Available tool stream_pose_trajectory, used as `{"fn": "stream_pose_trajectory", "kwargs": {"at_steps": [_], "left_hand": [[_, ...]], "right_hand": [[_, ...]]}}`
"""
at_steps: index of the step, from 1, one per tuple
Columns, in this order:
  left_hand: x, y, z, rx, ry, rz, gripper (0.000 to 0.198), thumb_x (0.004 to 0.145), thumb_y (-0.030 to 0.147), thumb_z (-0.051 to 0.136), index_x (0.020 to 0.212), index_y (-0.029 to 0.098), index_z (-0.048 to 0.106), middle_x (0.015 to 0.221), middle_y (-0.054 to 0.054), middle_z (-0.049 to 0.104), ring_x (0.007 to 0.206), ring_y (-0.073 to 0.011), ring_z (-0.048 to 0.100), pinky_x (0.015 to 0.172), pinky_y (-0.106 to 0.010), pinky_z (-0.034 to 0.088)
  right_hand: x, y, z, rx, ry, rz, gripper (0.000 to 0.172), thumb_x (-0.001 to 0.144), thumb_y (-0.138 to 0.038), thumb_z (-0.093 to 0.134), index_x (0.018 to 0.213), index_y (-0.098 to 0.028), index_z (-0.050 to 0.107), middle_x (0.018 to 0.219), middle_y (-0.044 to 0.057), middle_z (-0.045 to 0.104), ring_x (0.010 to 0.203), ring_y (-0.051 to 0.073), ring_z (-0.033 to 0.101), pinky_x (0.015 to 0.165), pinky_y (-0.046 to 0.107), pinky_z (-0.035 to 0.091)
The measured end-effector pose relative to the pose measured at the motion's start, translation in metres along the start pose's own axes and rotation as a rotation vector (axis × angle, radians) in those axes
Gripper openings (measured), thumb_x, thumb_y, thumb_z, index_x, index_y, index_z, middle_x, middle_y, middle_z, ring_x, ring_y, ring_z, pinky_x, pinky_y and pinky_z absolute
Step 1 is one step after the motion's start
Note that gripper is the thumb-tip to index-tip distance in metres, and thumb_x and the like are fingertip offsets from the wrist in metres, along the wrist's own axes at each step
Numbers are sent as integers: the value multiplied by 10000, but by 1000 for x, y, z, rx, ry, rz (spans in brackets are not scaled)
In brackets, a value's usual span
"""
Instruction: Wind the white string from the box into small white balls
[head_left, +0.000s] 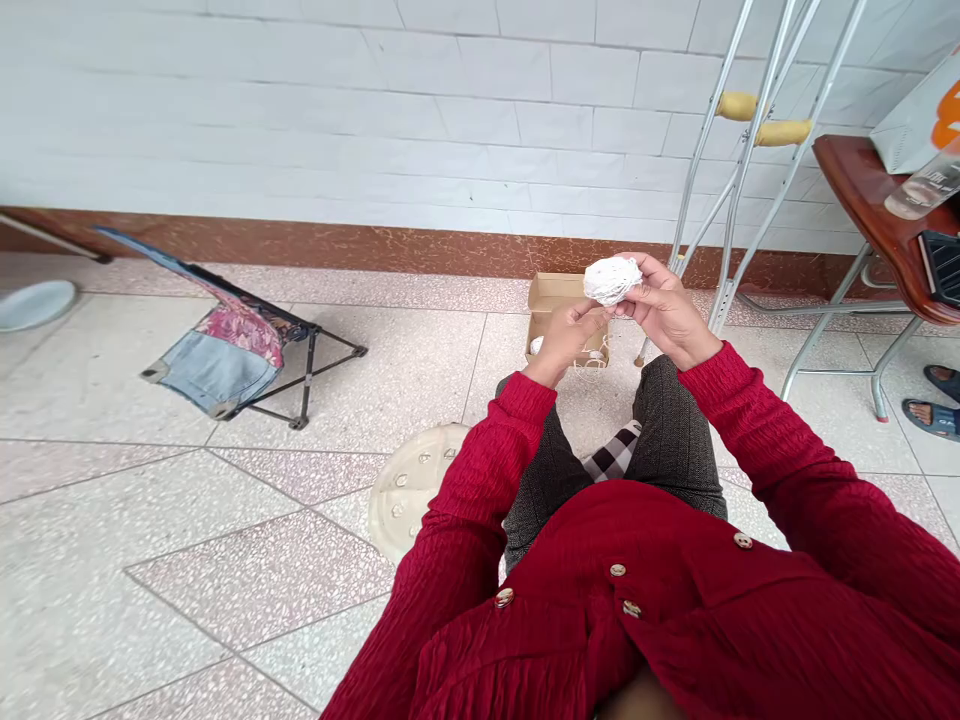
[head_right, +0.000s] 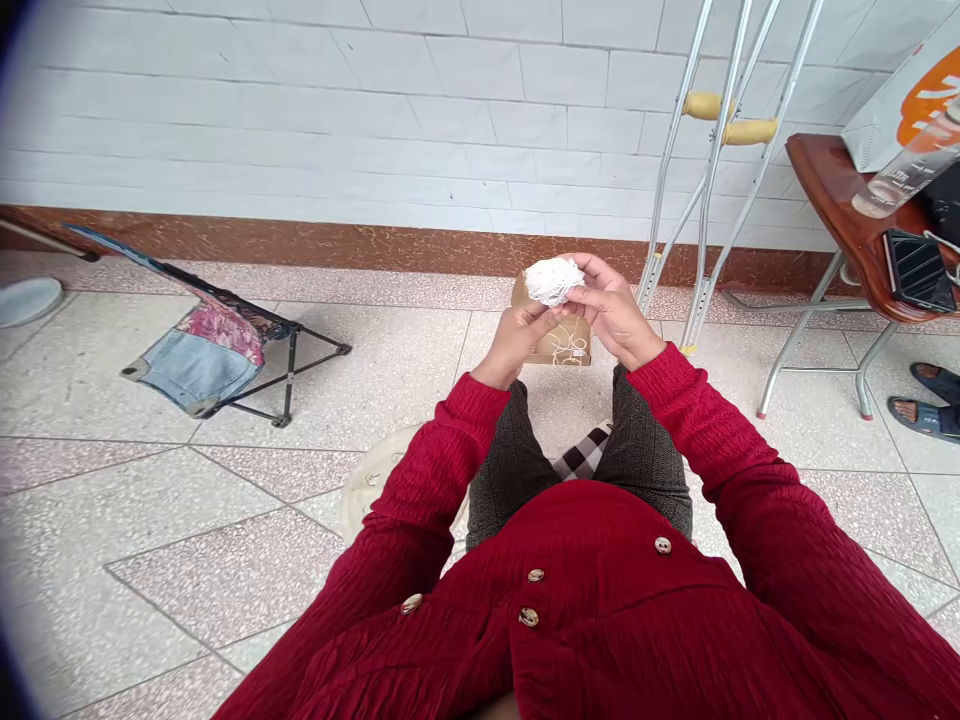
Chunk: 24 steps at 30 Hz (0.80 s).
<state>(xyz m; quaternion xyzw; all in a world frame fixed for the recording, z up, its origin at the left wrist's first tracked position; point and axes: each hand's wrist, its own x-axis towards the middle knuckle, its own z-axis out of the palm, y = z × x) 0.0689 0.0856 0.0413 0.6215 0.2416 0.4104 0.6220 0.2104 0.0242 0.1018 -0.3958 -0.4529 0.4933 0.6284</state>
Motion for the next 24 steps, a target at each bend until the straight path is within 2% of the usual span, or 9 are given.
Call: {"fn": "stream_pose_trajectory", "kwargs": {"at_steps": [4,9,12,18,24], "left_hand": [[0,-9,6,-43,111,-10,394,798,385,759,1120,167,694,1151,-94,716,1111,-251,648,955,-402,530],[-6,-2,10,-190,119,-110,410,852,384,707,1212,204,630,1201,-90,677,1029,-231,669,742,-340,614],[-13,-2,14,-262,94,-172,383,844,417,711,1141,181,657,1154,-94,686,986,-213,676,728,-318,620],[-30,-16,20,-317,43,-237,315,818,438,725,886,134,678,805,-39,676,753,-138,671,784,-329,605],[-41,-24,17,-208,58,-246,367,745,424,779,953,144,667,836,-47,708,721,-132,665,737,-307,588]], "right_hand": [[2,5,-2,56,-5,36,403,727,-293,778,1090,-281,603,1070,-5,687,845,145,654,712,297,609],[4,12,-4,126,4,61,392,732,-280,769,1085,-271,599,1077,0,698,860,155,670,713,301,621],[7,15,-4,138,-6,73,397,734,-291,774,1082,-270,585,1053,0,700,845,162,674,702,320,629],[11,14,-7,122,20,67,379,738,-317,779,1060,-272,586,1038,10,703,862,183,678,702,342,633],[11,17,-20,101,82,80,355,732,-363,780,1024,-264,603,1038,12,714,817,164,671,724,334,627]]}}
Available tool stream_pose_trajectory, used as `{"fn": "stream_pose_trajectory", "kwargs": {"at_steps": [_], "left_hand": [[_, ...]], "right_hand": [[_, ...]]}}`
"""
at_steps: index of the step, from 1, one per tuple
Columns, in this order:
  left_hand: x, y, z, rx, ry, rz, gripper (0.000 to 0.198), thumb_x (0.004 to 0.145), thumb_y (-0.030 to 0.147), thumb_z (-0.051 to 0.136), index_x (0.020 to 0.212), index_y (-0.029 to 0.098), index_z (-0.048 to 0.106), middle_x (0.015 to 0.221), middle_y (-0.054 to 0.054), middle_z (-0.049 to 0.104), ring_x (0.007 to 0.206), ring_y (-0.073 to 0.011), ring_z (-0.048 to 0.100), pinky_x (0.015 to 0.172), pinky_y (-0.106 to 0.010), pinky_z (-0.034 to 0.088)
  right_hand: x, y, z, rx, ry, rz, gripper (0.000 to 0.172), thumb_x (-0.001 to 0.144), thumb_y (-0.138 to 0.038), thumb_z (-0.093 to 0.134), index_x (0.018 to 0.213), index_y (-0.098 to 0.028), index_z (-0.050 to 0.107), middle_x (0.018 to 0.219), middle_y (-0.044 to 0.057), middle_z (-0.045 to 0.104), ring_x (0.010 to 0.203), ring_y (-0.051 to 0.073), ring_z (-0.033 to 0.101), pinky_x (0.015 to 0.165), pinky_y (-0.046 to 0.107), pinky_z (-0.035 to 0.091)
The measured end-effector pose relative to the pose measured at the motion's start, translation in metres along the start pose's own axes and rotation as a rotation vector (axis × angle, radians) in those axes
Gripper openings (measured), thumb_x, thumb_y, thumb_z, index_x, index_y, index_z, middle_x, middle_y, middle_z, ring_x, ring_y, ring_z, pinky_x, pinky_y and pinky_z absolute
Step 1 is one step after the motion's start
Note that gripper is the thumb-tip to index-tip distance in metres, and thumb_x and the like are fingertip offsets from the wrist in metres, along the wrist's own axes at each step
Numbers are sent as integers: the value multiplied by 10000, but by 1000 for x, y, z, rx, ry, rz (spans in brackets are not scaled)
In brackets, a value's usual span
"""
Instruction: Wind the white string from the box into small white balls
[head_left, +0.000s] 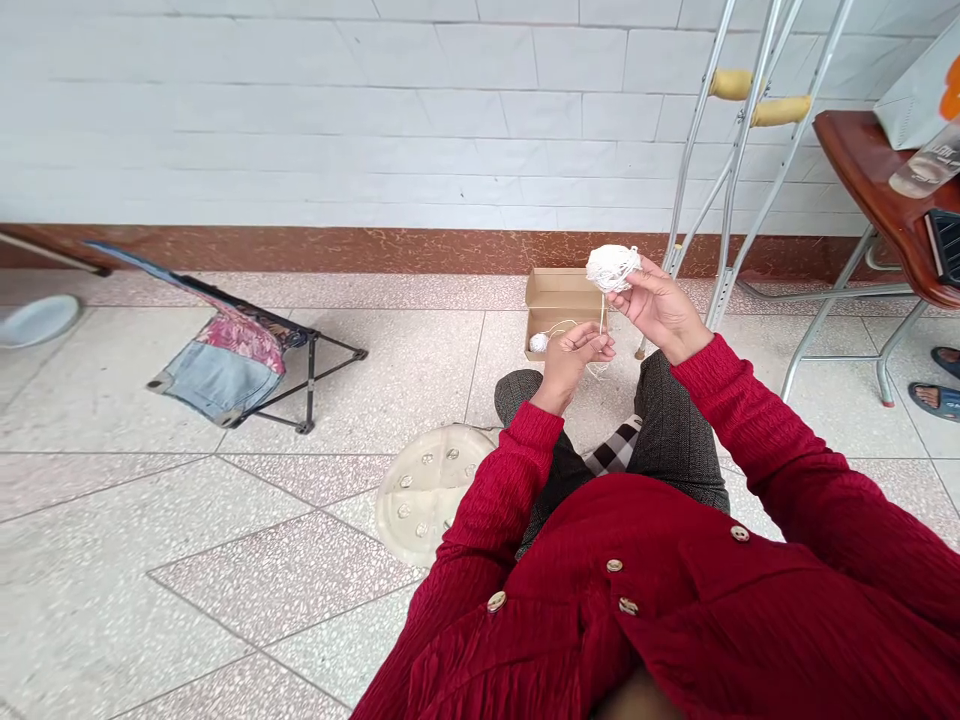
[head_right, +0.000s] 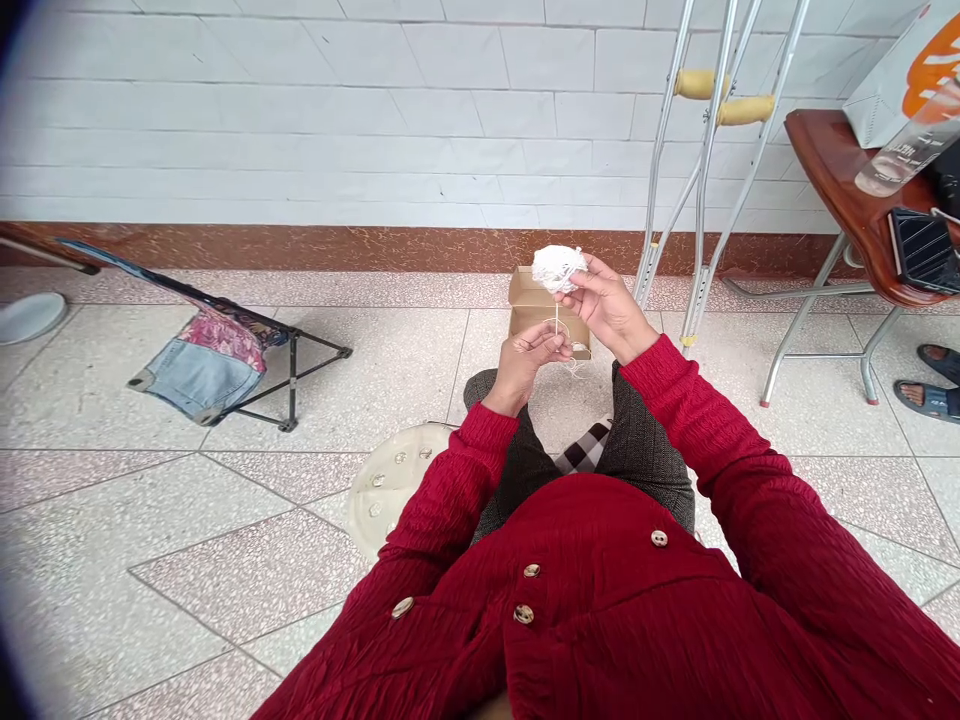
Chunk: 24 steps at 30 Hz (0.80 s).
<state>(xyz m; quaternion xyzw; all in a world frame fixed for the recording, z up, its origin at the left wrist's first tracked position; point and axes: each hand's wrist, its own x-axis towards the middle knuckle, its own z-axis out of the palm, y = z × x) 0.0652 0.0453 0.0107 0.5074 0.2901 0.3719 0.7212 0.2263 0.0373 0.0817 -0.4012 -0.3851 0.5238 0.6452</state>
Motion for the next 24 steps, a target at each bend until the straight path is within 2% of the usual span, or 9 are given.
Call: {"fn": "stream_pose_trajectory", "kwargs": {"at_steps": [3,6,16,24], "left_hand": [[-3,-5,-2,49,-16,0,364,724,415,792,924,138,666,826,-48,713,677,-124,659,682,-283,576],[-8,-10,-4,46,-7,-15,327,785,431,733,882,126,664,794,-46,702,601,-109,639,622,-275,566],[-16,-14,-15,58,25,-16,322,838,420,682,961,125,640,885,-71,718,667,-115,663,679,-293,585],[-21,-12,-27,77,37,-53,305,822,403,689,885,106,668,793,-61,715,643,-133,673,650,-290,586]], "right_hand": [[0,4,-3,10,29,6,366,728,-369,777,1036,-266,609,1031,11,718,826,165,674,728,329,622],[0,6,-4,21,42,0,373,738,-373,765,1062,-271,614,1038,13,720,848,169,676,734,328,619],[-1,8,-8,-9,41,-24,378,749,-416,747,1064,-269,600,1056,29,704,948,204,661,742,352,621],[-3,5,-17,-7,29,-27,375,750,-394,744,1068,-255,603,1056,37,704,935,201,666,736,345,618]]}}
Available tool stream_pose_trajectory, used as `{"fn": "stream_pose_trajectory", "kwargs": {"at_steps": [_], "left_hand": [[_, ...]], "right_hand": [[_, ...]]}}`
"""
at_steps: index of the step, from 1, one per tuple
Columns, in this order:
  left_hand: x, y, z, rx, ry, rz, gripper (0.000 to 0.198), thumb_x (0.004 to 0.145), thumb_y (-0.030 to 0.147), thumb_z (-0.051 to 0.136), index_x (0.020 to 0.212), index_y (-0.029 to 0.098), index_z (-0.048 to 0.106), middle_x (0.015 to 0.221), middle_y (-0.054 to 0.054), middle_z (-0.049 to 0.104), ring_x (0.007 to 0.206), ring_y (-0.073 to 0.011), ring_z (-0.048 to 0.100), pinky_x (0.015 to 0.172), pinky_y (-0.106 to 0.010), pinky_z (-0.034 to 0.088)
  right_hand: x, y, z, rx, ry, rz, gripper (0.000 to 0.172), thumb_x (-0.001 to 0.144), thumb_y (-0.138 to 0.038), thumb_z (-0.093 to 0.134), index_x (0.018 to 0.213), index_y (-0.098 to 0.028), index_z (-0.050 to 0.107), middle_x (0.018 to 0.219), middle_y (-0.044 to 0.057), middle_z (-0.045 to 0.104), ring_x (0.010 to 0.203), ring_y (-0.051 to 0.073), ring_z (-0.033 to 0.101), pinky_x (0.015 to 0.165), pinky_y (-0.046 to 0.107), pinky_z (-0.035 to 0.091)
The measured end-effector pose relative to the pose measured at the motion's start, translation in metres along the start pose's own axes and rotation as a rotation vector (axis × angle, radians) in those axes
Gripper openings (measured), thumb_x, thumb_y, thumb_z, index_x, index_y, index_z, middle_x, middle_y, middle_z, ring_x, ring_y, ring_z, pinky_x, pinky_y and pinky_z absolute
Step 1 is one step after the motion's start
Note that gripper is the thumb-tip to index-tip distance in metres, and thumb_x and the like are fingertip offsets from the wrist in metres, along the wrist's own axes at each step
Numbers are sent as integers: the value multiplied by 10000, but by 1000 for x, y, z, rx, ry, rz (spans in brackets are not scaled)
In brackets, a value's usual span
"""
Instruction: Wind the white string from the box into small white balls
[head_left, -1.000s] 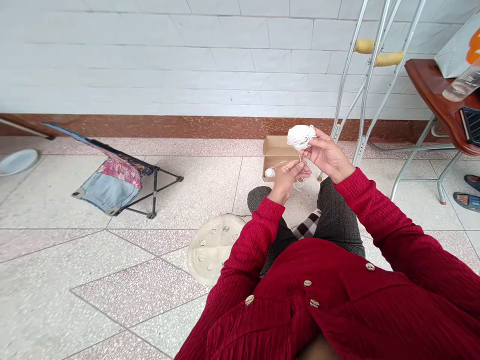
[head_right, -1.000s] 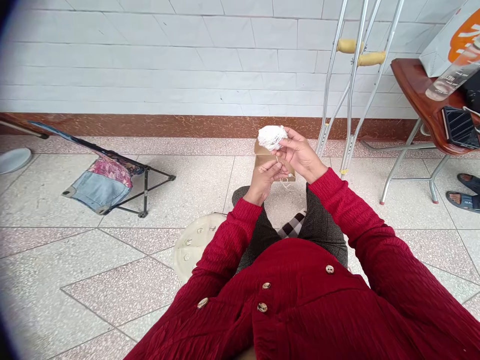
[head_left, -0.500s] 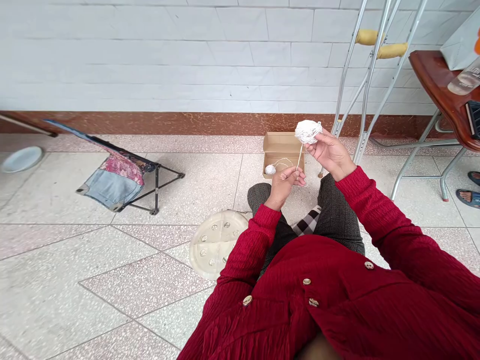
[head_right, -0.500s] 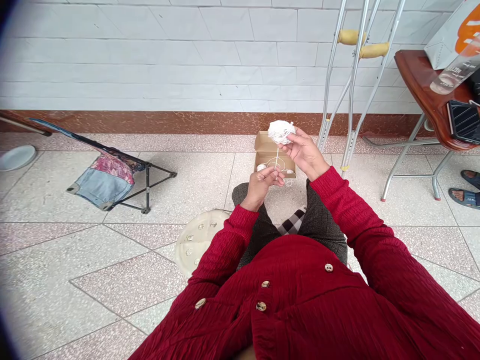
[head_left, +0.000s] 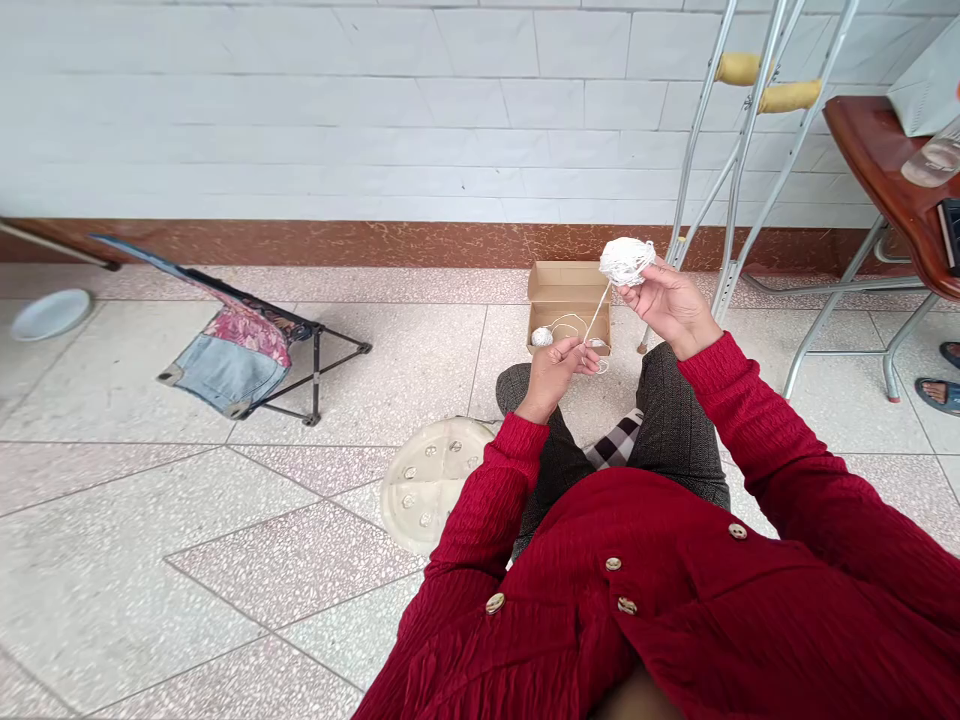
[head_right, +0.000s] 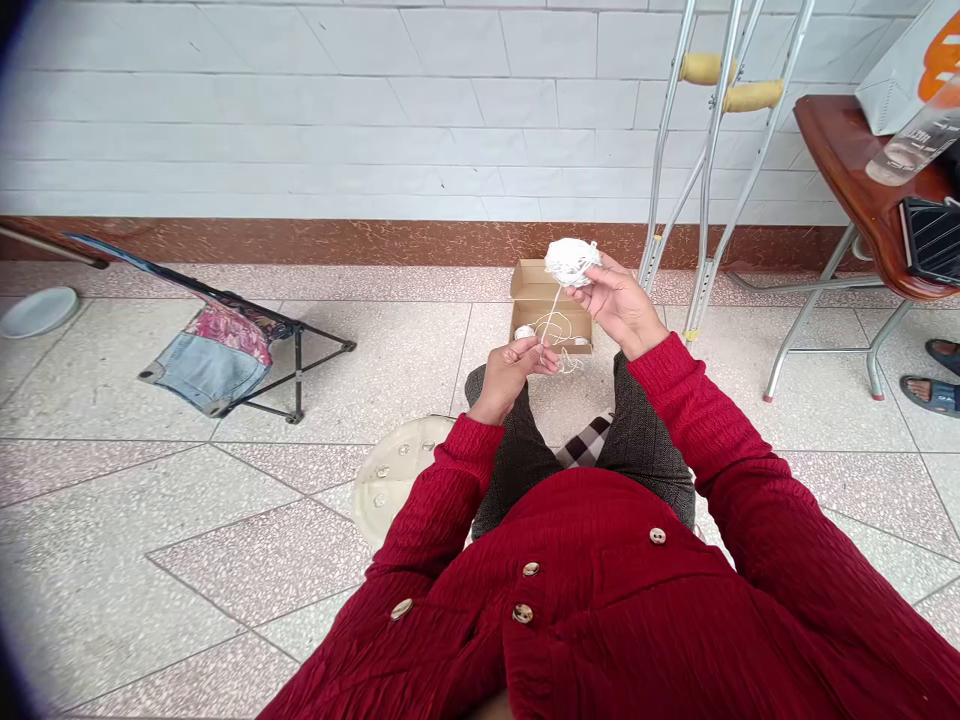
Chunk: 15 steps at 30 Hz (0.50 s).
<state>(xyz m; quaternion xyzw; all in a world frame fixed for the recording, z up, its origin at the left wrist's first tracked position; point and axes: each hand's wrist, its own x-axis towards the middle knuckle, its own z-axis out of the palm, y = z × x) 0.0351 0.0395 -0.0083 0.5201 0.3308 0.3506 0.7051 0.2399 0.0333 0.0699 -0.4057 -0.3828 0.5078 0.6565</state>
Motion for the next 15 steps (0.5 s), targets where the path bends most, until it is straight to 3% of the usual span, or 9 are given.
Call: {"fn": "stream_pose_trajectory", "kwargs": {"at_steps": [9,12,15], "left_hand": [[-1,2,-8,111,41,58,258,863,381,617,845,128,665,699,-27,689,556,-102,624,562,-235,535],[0,5,-11,109,29,60,252,869,372,602,818,129,642,678,-23,678,534,-100,615,542,-230,526],[3,16,-22,136,44,55,251,861,369,613,815,123,633,661,-25,675,521,-99,609,529,-223,514]], "right_hand": [[-12,-4,-8,18,-68,18,392,755,-390,721,1101,-243,610,1038,60,707,907,224,667,700,386,602],[-21,-10,-12,30,-250,39,413,715,-441,739,1052,-225,636,1026,63,704,850,222,668,653,371,582],[-32,-22,-24,-129,-603,158,429,662,-450,773,971,-172,669,993,78,694,809,209,660,656,339,552]]}}
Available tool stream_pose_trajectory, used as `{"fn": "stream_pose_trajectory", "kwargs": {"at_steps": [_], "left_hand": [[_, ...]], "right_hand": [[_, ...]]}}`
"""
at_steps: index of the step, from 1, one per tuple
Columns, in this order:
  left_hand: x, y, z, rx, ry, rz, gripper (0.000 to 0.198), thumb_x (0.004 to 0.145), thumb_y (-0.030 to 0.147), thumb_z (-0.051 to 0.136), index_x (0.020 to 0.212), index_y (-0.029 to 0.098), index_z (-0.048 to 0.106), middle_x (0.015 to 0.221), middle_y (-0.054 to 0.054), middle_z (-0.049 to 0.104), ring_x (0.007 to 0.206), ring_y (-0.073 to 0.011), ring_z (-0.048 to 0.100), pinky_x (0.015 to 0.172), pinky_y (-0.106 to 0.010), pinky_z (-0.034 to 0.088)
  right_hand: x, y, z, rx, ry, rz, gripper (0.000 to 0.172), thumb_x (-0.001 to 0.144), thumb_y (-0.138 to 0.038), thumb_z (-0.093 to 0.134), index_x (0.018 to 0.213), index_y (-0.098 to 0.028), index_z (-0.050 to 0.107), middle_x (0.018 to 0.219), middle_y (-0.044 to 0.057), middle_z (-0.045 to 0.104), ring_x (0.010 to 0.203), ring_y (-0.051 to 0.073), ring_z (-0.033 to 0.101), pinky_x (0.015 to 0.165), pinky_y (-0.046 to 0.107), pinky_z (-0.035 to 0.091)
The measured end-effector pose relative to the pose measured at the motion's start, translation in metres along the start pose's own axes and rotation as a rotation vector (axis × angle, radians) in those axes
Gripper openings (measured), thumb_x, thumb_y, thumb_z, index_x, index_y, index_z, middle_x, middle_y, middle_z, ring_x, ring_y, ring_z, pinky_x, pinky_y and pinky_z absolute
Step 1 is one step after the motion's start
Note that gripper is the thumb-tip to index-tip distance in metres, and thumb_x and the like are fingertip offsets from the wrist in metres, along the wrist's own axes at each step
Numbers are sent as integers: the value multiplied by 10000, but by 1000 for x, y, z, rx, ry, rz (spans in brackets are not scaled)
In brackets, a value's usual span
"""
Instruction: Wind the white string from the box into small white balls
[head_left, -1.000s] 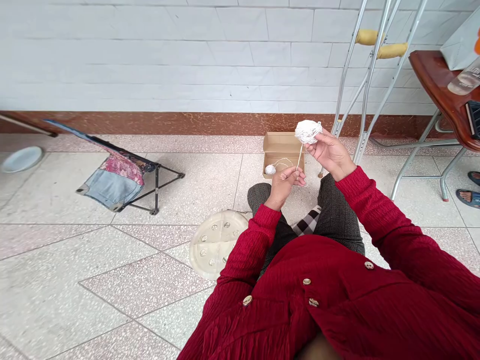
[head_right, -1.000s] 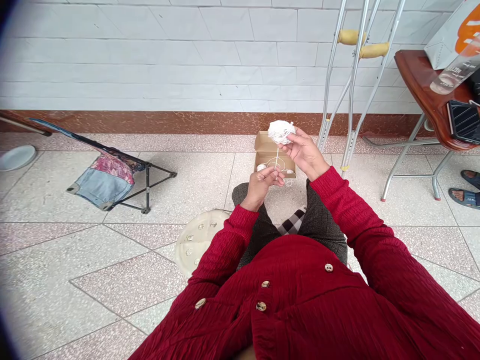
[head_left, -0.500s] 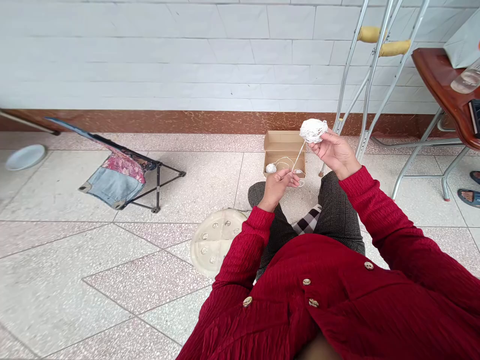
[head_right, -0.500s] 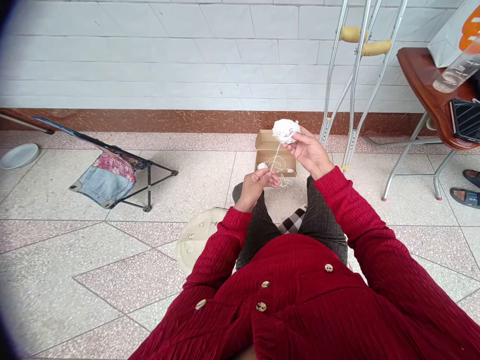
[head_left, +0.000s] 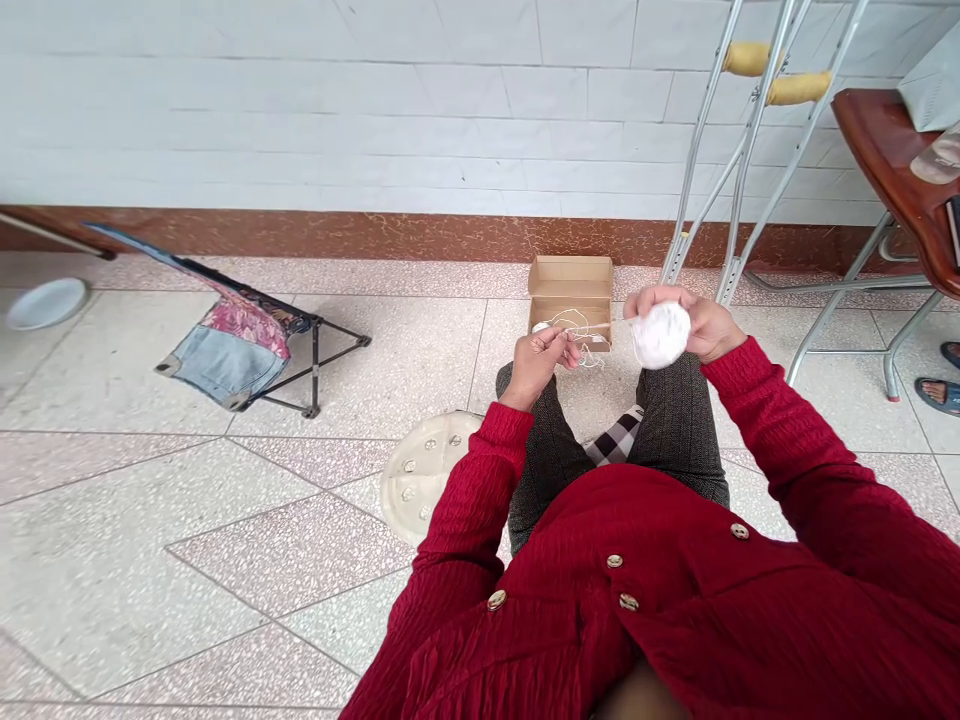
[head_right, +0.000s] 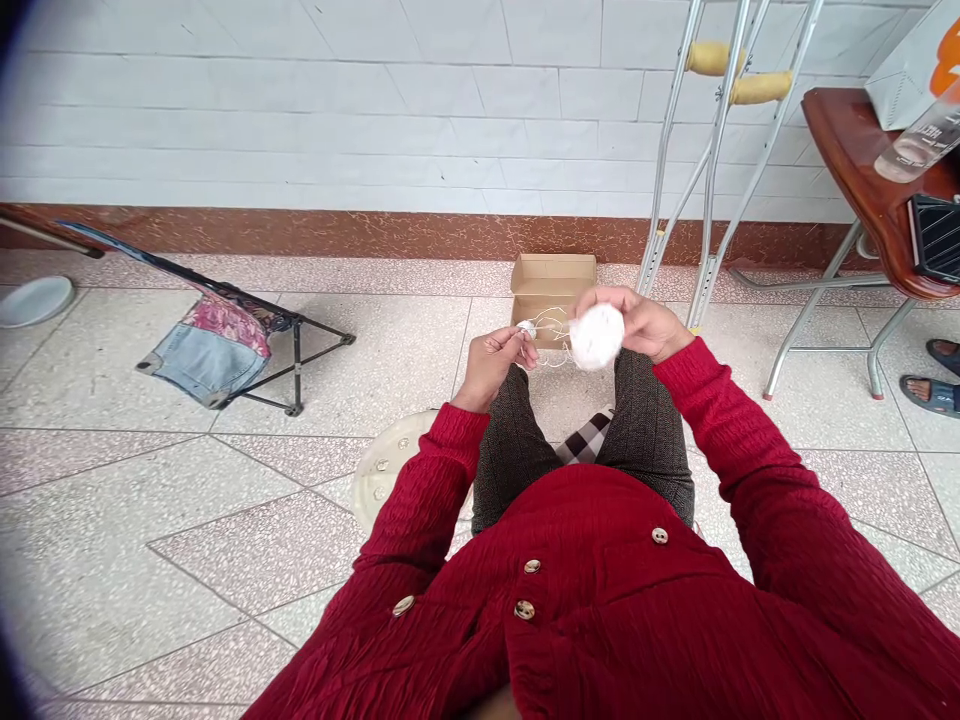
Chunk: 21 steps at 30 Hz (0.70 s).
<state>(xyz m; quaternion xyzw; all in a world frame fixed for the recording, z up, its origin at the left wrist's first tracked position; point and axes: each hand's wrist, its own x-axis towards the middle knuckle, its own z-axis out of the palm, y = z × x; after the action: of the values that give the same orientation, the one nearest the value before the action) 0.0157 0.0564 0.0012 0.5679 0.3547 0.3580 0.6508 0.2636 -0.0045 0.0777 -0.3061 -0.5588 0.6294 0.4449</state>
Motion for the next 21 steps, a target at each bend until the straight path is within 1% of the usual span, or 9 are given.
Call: {"fn": "stream_pose_trajectory", "kwargs": {"at_steps": [2,3,4,6,9,11,13,17,21], "left_hand": [[4,8,-12,59,17,-14,258,852,373,622,815,118,635,653,-26,673,518,-100,605,524,-220,507],[6,12,-17,101,17,-19,260,849,372,626,809,116,639,646,-25,670,515,-99,600,521,-218,501],[8,16,-21,146,7,-20,259,847,368,629,797,114,643,638,-25,667,510,-95,592,516,-213,493],[10,21,-24,211,-40,-19,254,846,354,633,764,114,649,618,-21,658,488,-83,566,499,-202,469],[4,25,-13,169,-138,-55,249,852,351,633,769,118,657,618,-19,657,477,-77,555,491,-197,454],[-6,26,1,62,-205,-113,263,856,374,635,799,118,659,635,-25,663,497,-87,573,500,-206,467],[-18,28,16,-66,-252,-162,296,858,410,641,808,119,650,635,-26,656,507,-94,576,499,-214,471],[-35,28,34,-266,-254,-192,331,854,456,651,826,127,631,615,-9,628,473,-86,546,475,-218,453],[-36,20,35,-302,-200,-226,308,852,438,650,810,135,614,581,10,606,435,-77,516,454,-214,432]], "right_hand": [[-9,-5,-5,-274,-219,215,377,667,-376,772,961,-154,692,943,69,689,780,195,652,676,321,529],[-12,-7,-7,-463,-271,326,339,674,-320,761,964,-155,705,919,59,686,767,191,647,684,318,518],[-14,-8,-9,-674,-270,413,306,677,-262,744,965,-162,716,906,52,685,765,194,643,693,320,508],[-13,-7,-11,-1101,-111,477,286,686,-166,698,970,-172,731,932,59,686,817,224,642,733,342,490],[-3,-2,-11,-1509,255,371,331,744,-101,615,1051,-165,722,1074,98,670,928,269,633,787,374,471],[6,2,-9,-1588,442,279,361,792,-97,561,1122,-158,694,1151,114,643,914,266,632,762,376,470],[15,6,-8,-1598,556,203,365,817,-102,530,1149,-155,673,1194,121,620,880,258,628,723,373,468],[33,21,-11,-1510,663,32,359,827,-112,518,1149,-192,654,1215,96,605,929,255,613,735,368,481],[42,36,-16,-1299,745,-58,344,796,-140,569,1118,-203,672,1178,80,627,965,247,610,800,390,506]]}}
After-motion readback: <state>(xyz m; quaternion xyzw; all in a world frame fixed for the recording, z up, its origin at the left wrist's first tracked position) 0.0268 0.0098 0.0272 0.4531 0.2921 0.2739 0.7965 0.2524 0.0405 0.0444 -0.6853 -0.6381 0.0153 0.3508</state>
